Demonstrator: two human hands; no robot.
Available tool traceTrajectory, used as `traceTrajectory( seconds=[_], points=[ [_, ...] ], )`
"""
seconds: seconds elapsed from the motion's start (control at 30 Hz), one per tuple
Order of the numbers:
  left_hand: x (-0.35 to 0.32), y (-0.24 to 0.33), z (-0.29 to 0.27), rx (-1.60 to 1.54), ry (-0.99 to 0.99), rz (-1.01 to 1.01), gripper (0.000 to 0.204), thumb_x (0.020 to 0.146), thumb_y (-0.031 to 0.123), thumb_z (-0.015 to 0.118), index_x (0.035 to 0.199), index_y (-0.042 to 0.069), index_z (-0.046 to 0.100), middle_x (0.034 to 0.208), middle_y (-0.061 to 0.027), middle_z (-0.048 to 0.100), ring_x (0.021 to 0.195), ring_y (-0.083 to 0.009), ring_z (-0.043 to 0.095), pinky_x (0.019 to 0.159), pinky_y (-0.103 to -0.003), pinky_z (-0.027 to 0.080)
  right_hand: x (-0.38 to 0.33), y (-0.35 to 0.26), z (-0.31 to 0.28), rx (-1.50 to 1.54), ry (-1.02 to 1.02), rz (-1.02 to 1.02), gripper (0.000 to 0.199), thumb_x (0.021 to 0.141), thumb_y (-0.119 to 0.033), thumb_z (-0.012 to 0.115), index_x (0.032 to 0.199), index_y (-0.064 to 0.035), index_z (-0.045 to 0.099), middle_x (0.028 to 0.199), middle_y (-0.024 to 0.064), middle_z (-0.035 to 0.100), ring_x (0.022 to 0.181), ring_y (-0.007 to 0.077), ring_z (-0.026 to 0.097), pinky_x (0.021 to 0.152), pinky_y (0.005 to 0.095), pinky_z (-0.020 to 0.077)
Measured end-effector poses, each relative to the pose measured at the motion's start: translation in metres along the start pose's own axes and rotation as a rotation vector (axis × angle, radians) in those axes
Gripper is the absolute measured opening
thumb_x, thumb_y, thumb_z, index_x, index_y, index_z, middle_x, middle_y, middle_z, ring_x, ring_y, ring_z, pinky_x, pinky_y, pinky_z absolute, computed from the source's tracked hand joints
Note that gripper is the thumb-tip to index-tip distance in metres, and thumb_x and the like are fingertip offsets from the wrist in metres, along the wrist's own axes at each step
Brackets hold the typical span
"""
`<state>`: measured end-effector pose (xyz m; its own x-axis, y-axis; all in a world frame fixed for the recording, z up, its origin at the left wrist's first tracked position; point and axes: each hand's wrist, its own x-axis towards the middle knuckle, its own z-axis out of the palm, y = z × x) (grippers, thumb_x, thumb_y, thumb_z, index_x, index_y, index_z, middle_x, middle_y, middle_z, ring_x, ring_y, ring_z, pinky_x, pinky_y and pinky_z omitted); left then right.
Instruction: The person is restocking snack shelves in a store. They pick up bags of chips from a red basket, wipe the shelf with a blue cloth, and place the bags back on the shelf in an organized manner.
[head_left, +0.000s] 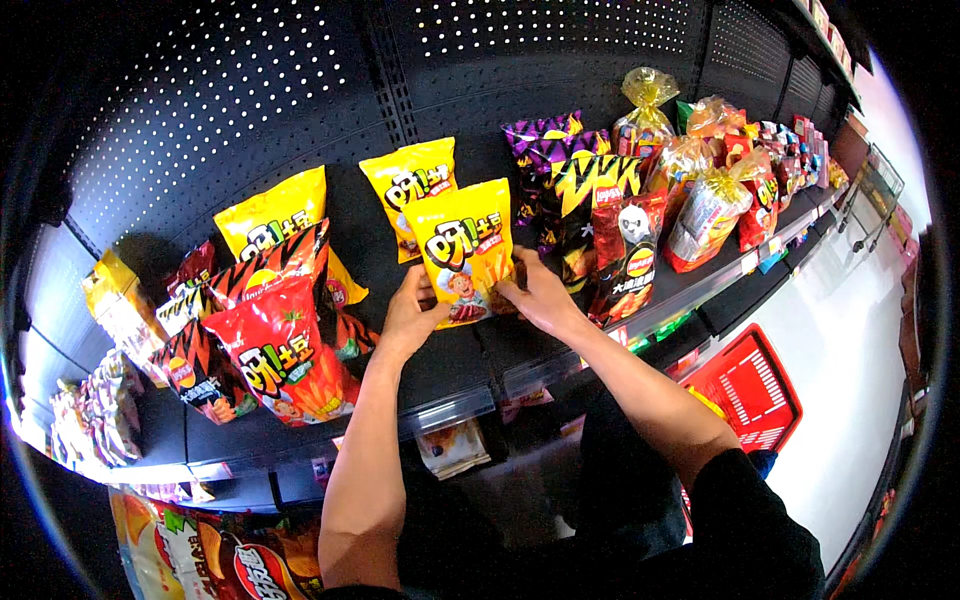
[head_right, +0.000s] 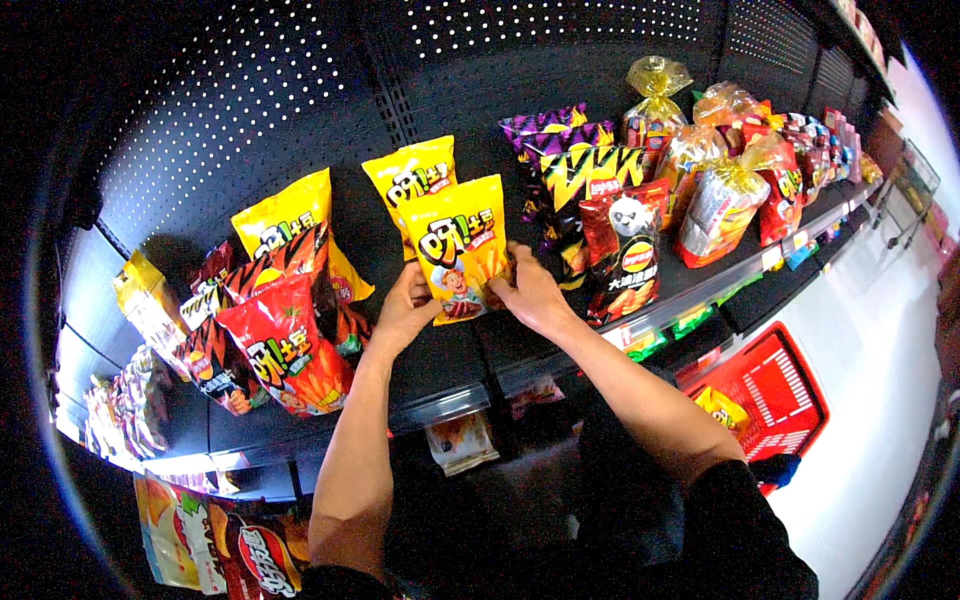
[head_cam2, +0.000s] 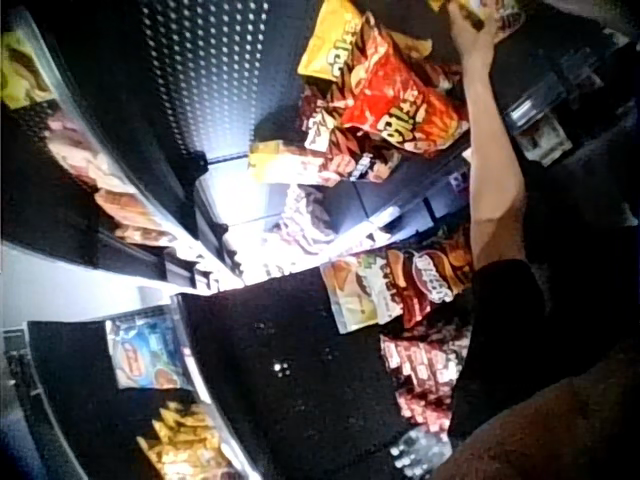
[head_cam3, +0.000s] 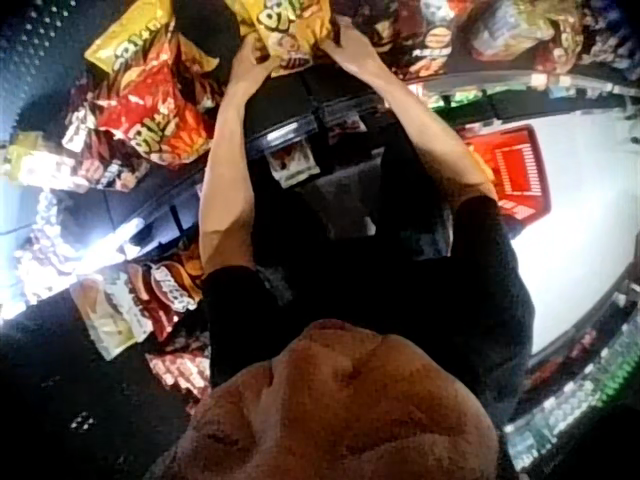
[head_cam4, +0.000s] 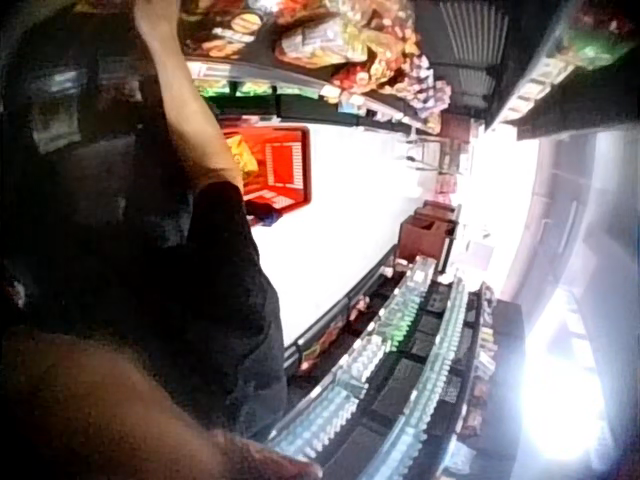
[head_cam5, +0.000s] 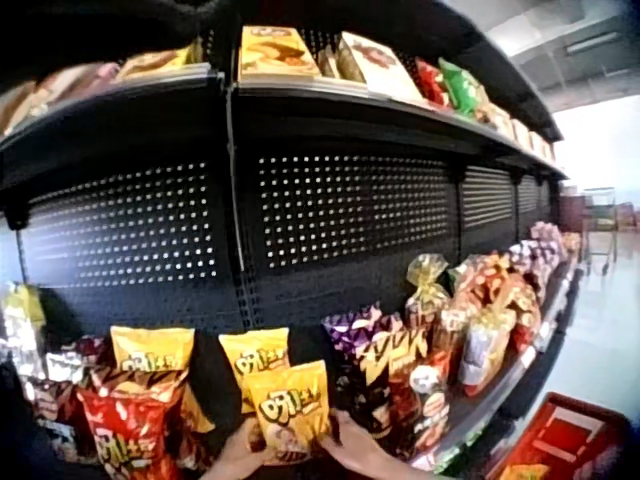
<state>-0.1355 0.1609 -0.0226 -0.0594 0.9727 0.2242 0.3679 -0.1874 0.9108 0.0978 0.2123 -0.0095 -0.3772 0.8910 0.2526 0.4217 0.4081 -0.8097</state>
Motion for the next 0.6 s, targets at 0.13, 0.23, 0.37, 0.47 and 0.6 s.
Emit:
traceTrajectory(
  seconds=[0.13,0.23,0.37,0.47,0.6],
  points=[
    [0.004,0.004,0.003,-0.019,0.106,-0.032,0.048,0.078,-0.004,0.064,0.123,0.002,0.050,0.113,-0.0122,0.063,0.099,-0.0209,0.063,0.085,-0.033,0.051,0.021,-0.004,0.009,0.012,0.013,-0.007,0.054,0.088,-0.020,0.062,0.134,0.0017,0.044,0.113,0.0291,0.063,0.108,0.0419,0.061,0.095,0.0433,0.0480],
    [0.014,-0.006,-0.001,-0.002,0.231,0.083,0.046,0.078,-0.007,0.062,0.122,0.002,0.050,0.111,-0.0116,0.064,0.097,-0.0206,0.064,0.084,-0.033,0.051,0.038,-0.006,0.020,0.041,0.055,-0.080,0.050,0.088,-0.020,0.062,0.132,0.0013,0.046,0.112,0.0267,0.064,0.106,0.0416,0.062,0.093,0.0443,0.0483],
    [0.031,-0.020,-0.002,0.005,0.352,0.082,0.046,0.083,-0.004,0.063,0.126,0.001,0.050,0.109,-0.0124,0.065,0.096,-0.0208,0.065,0.085,-0.032,0.051,0.059,-0.005,0.033,0.096,0.087,-0.085,0.049,0.088,-0.018,0.061,0.131,0.0016,0.047,0.113,0.0258,0.064,0.105,0.0393,0.063,0.092,0.0448,0.0488],
    [0.040,-0.024,-0.001,0.004,0.382,0.123,0.048,0.085,-0.001,0.064,0.130,0.002,0.048,0.110,-0.0137,0.065,0.098,-0.0218,0.065,0.085,-0.033,0.052,0.069,0.000,0.039,0.130,0.094,-0.057,0.050,0.087,-0.017,0.062,0.131,0.0013,0.048,0.114,0.0267,0.062,0.106,0.0389,0.062,0.092,0.0444,0.0490],
    [0.047,-0.023,0.005,0.091,0.429,0.045,0.051,0.085,0.000,0.064,0.133,0.002,0.047,0.113,-0.0143,0.064,0.100,-0.0225,0.065,0.086,-0.035,0.052,0.081,0.023,0.045,0.089,0.130,-0.118,0.051,0.086,-0.017,0.063,0.131,0.0015,0.048,0.113,0.0264,0.061,0.105,0.0388,0.062,0.091,0.0434,0.0491]
  ],
)
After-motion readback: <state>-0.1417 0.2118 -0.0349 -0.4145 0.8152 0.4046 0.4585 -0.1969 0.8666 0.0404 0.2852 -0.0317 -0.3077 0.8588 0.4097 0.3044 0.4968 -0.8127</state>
